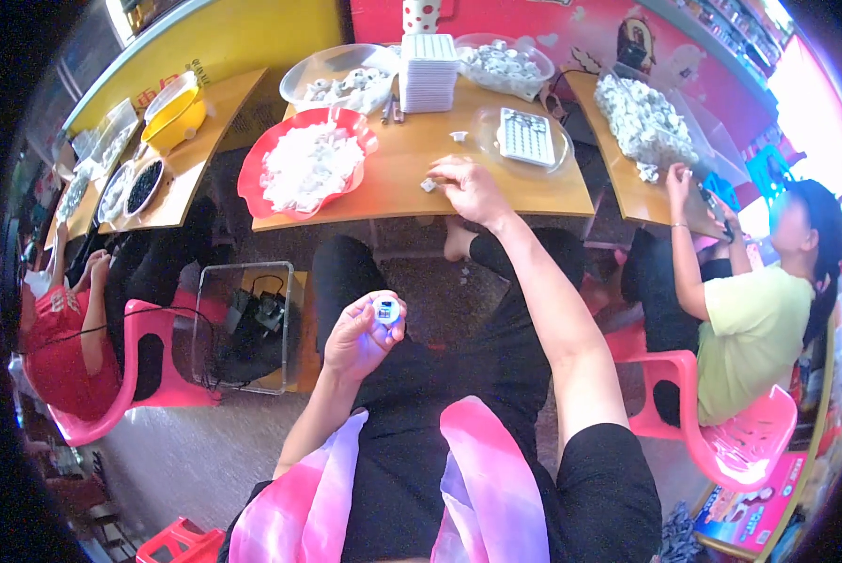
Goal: The person assembles small plastic components by hand at a workshop table.
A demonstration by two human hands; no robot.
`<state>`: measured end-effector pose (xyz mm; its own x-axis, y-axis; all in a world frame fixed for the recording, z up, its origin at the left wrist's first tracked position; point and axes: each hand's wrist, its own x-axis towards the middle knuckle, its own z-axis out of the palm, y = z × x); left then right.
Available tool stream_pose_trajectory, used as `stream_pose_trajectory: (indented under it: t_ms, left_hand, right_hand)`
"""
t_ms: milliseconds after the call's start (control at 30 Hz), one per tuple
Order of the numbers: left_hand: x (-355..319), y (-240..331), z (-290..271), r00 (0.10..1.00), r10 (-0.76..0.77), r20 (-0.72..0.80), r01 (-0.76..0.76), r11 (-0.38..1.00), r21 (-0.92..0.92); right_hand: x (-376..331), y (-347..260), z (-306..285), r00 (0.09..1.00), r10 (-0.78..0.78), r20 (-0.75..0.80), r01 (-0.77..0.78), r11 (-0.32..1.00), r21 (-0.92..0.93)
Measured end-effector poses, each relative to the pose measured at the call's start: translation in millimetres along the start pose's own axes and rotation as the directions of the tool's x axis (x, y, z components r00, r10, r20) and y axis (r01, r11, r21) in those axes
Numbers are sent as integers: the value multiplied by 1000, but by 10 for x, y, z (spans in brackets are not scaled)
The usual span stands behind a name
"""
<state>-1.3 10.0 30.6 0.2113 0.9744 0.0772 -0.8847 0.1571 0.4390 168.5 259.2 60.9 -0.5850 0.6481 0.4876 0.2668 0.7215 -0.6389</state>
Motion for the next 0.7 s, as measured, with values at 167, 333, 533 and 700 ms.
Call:
stream_pose_trajectory:
  t_ms: [167, 333, 533, 700]
  left_hand:
    - [50, -76, 81, 1000, -15, 19, 15, 1000, 19]
    - [15, -100, 36, 999, -34, -41, 34, 999, 15]
    - [25, -88, 14, 998, -19, -67, 17, 999, -31]
    - [9, -105, -6, 995, -46, -83, 40, 996, -78]
  right_hand:
    - [-15, -122, -26, 990, -134, 43, 140, 972, -189]
    - [-34, -48, 27, 982, -188, -15, 178, 949, -259]
    - [-37, -129, 67, 992, -117, -43, 101, 958, -268]
    - [-78, -194, 60, 991, -125, -52, 108, 962, -251]
